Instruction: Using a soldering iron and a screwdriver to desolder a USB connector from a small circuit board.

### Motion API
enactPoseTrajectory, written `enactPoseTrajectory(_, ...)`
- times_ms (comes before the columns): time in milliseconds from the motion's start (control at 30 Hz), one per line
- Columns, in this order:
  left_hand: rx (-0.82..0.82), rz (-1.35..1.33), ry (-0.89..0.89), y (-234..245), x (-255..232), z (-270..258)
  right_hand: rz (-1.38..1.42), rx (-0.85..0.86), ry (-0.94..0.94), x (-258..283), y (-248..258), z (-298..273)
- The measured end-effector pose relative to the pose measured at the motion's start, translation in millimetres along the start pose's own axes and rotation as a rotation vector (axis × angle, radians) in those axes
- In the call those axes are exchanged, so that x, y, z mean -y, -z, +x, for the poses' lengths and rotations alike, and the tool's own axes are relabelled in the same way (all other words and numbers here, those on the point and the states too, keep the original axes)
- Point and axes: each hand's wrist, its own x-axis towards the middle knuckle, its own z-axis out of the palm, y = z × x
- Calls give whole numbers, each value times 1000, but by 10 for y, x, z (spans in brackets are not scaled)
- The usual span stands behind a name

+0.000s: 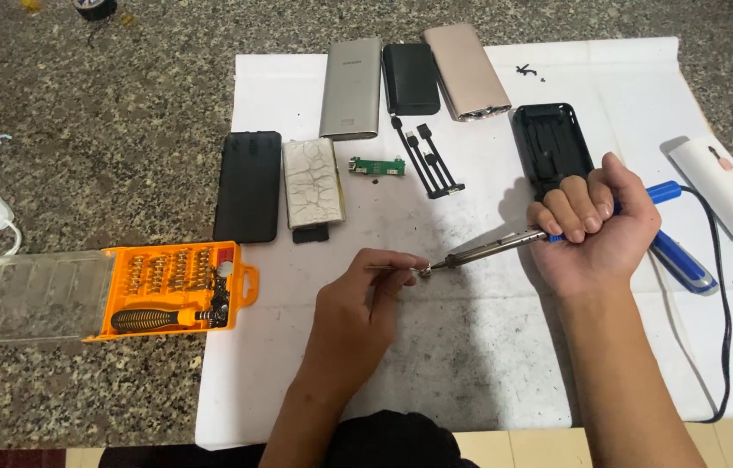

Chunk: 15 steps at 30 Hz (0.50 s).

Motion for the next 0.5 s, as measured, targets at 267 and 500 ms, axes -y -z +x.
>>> enactPoseTrajectory(267, -24, 0, 3, 8, -47, 7, 8, 23, -6, 2, 35, 10)
enactPoseTrajectory(500, -131, 1, 120, 29, -75, -9, 13, 56, -1, -1, 44, 25)
